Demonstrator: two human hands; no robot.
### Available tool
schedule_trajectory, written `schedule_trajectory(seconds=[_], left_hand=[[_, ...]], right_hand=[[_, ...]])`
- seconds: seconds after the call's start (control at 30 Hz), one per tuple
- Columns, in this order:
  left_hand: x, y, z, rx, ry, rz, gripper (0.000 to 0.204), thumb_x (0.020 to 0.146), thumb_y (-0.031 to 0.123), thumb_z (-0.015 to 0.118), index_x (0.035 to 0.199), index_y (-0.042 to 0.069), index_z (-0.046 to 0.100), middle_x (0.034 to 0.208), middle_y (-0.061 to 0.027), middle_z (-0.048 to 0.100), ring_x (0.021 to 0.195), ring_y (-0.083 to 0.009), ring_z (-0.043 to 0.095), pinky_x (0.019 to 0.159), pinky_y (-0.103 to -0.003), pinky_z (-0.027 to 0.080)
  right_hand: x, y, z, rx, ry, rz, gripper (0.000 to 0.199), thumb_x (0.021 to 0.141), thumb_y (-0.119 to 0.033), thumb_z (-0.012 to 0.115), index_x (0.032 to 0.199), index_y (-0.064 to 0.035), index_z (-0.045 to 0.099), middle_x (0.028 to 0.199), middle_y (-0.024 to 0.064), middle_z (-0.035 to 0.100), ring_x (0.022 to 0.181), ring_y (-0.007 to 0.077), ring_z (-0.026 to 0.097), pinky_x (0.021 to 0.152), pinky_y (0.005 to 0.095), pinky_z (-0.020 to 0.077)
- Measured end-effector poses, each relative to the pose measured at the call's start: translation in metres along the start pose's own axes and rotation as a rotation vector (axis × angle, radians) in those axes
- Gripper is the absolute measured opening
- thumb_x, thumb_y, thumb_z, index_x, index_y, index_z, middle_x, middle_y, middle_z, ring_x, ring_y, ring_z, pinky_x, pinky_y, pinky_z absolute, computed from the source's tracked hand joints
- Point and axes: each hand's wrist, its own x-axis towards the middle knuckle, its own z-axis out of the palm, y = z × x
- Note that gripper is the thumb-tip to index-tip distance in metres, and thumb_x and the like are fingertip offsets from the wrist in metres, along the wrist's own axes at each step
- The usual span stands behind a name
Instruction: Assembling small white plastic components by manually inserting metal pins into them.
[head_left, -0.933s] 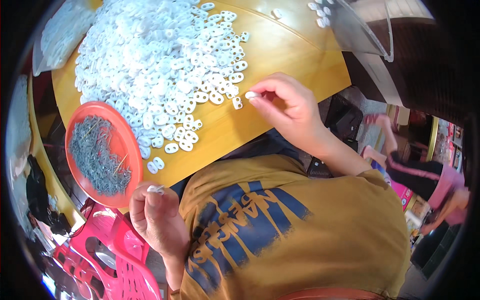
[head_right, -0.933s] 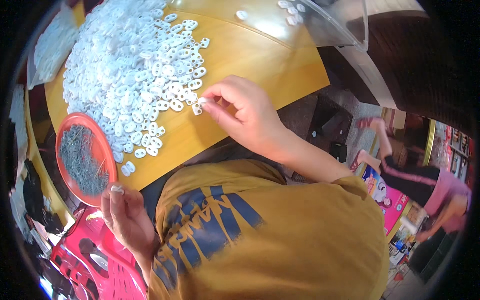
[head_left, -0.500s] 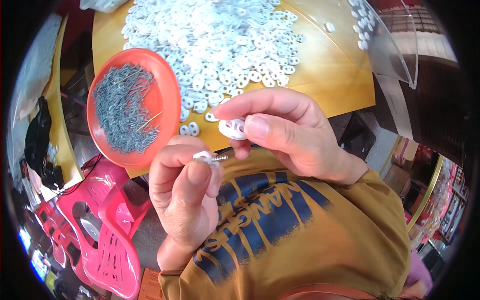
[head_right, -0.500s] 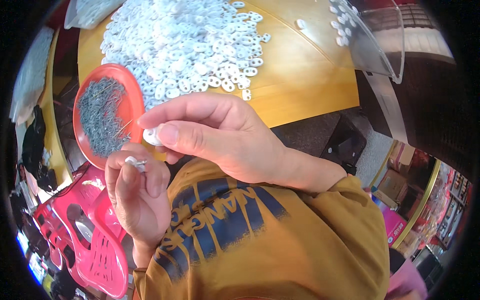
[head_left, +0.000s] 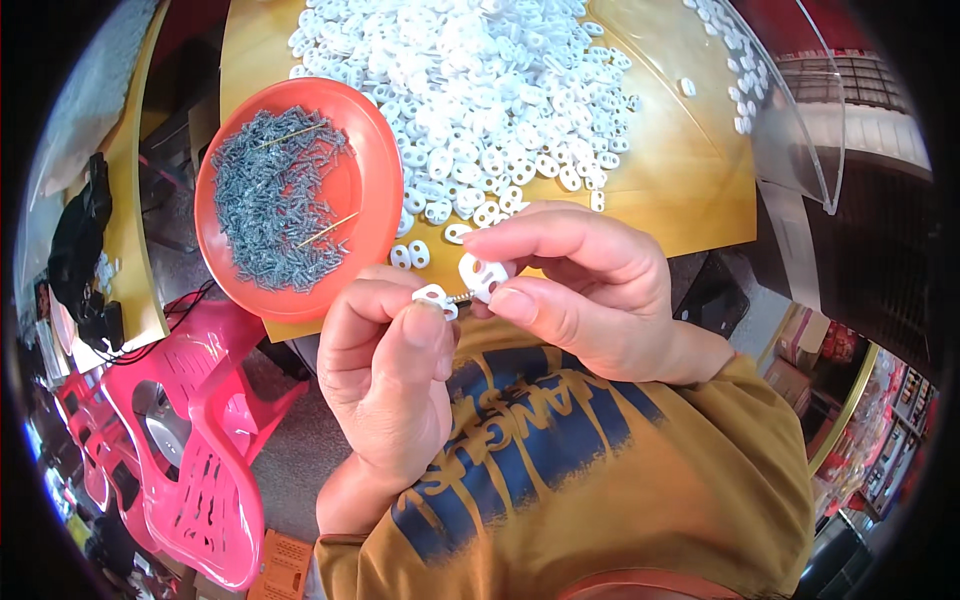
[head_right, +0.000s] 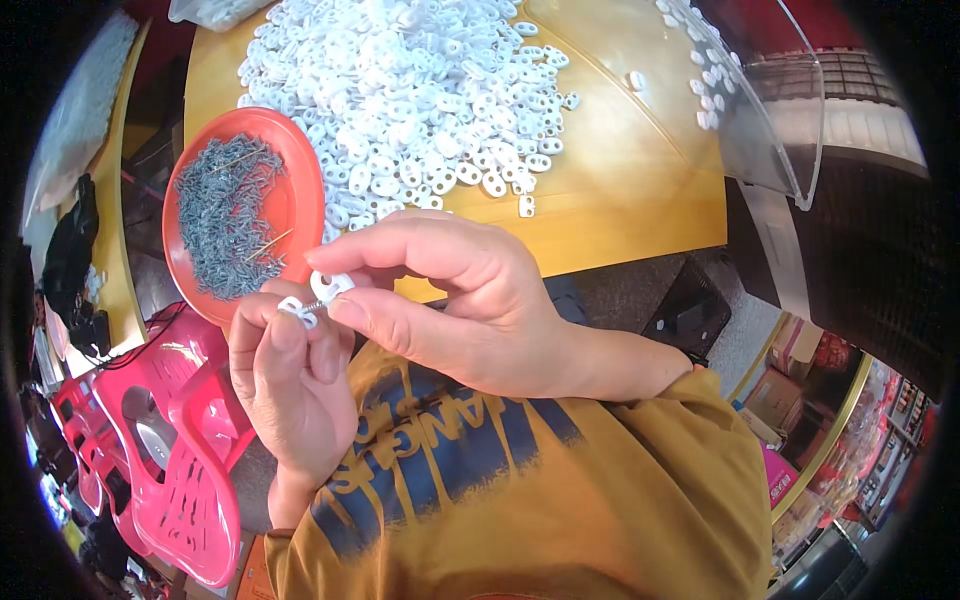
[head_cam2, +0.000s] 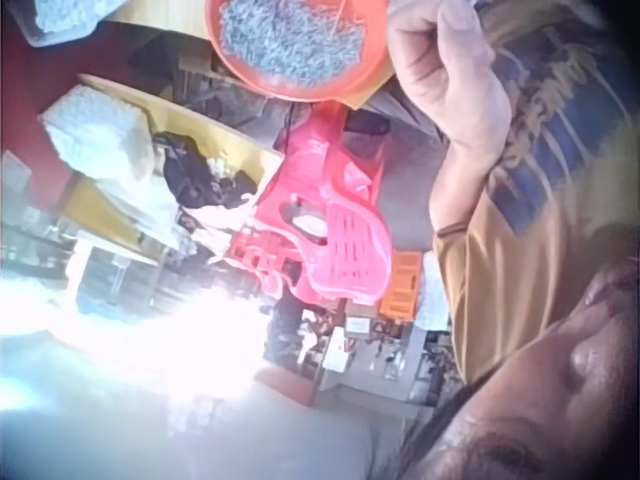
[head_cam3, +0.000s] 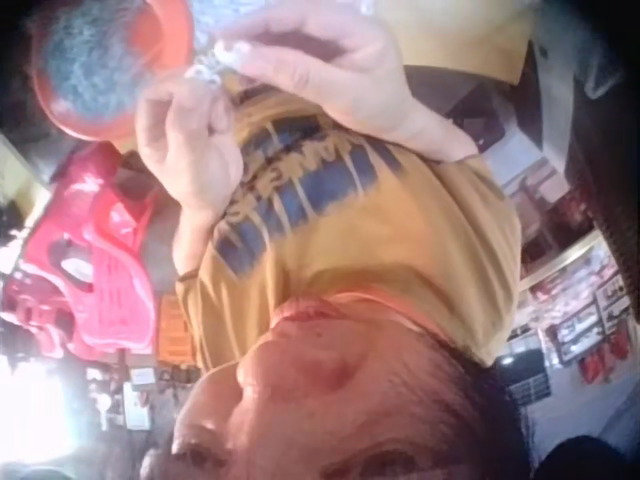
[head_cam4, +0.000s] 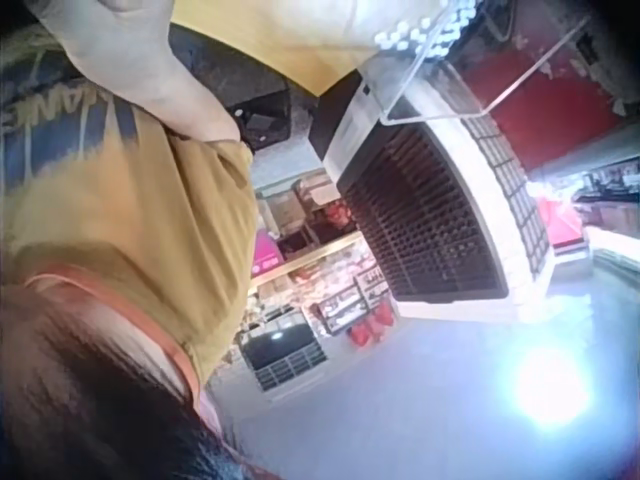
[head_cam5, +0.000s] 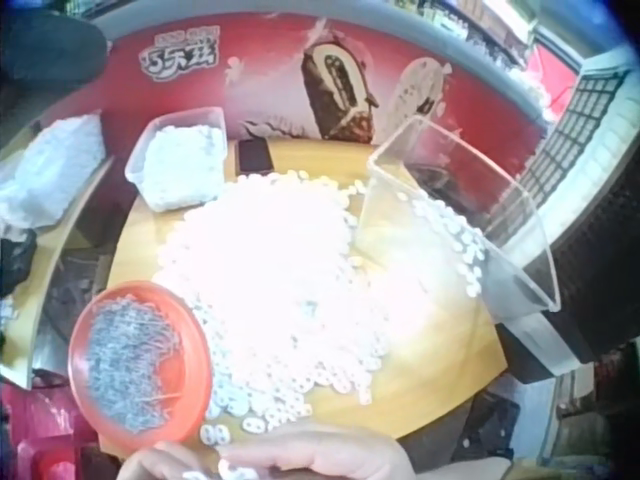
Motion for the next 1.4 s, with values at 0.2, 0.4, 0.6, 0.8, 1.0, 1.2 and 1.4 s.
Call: schedule_trajectory(seconds=[0.2,0.4,0.6,0.8,1.0,1.2,1.4], left_hand=[[0.003,-0.001,0.0,0.009,0.025,0.003,0.009,0.084,0.008,0.056,0.079,0.002,0.05,0.075,-0.0032,0.048,0.052,-0.0053,0.041,0.049,-0.018,0.035],[0.004,-0.004,0.001,0.018,0.016,0.017,0.009,0.083,0.007,0.057,0.079,0.002,0.051,0.075,-0.0031,0.048,0.052,-0.005,0.041,0.049,-0.018,0.035],[0.004,-0.004,0.003,0.051,0.023,0.017,0.008,0.083,0.007,0.057,0.079,0.002,0.052,0.074,-0.0027,0.048,0.053,-0.0051,0.042,0.05,-0.018,0.035],[0.002,-0.005,0.002,0.037,0.002,-0.005,0.007,0.083,0.006,0.057,0.08,0.002,0.052,0.075,-0.0025,0.048,0.055,-0.005,0.042,0.051,-0.018,0.035],[0.002,-0.004,0.004,0.079,-0.008,-0.043,0.005,0.083,0.005,0.056,0.083,0.0,0.054,0.076,-0.0024,0.048,0.055,-0.0048,0.041,0.051,-0.018,0.034],[0.0,-0.001,0.002,0.11,-0.004,-0.088,0.012,0.085,0.01,0.056,0.084,-0.001,0.055,0.077,-0.0034,0.051,0.055,-0.0044,0.042,0.05,-0.017,0.033],[0.002,0.001,0.001,0.2,-0.038,-0.129,0.015,0.086,0.014,0.056,0.082,-0.001,0.055,0.075,-0.0019,0.05,0.055,-0.0037,0.041,0.05,-0.017,0.032]], right_hand=[[0.001,0.0,0.0,-0.005,0.04,-0.031,0.025,0.081,-0.003,0.06,0.105,0.001,0.058,0.08,0.0025,0.056,0.072,0.0074,0.05,0.065,0.021,0.0414],[0.006,0.0,-0.006,-0.223,0.015,-0.175,0.025,0.078,-0.001,0.061,0.102,0.0019,0.059,0.08,0.0067,0.059,0.071,0.0123,0.055,0.063,0.0234,0.0433],[0.01,-0.002,-0.008,-0.534,-0.009,-0.458,0.027,0.074,0.002,0.063,0.1,0.0015,0.059,0.084,0.0111,0.061,0.069,0.0212,0.06,0.058,0.0282,0.0461],[0.009,-0.003,-0.009,-0.585,-0.096,-0.46,0.031,0.073,0.004,0.063,0.104,0.004,0.057,0.091,0.0146,0.059,0.075,0.0206,0.058,0.063,0.0265,0.0465],[0.008,-0.003,-0.01,-0.581,-0.097,-0.421,0.029,0.073,0.003,0.063,0.102,0.004,0.058,0.09,0.0139,0.059,0.075,0.0206,0.058,0.062,0.0263,0.0461],[0.01,-0.001,-0.014,-0.491,-0.111,-0.376,0.024,0.078,-0.001,0.058,0.101,0.0036,0.058,0.089,0.0121,0.059,0.074,0.02,0.056,0.064,0.0275,0.0431],[0.009,0.003,-0.016,-0.359,-0.089,-0.269,0.02,0.08,-0.001,0.056,0.099,0.0022,0.06,0.08,0.0085,0.057,0.071,0.0178,0.054,0.062,0.0262,0.0417]])
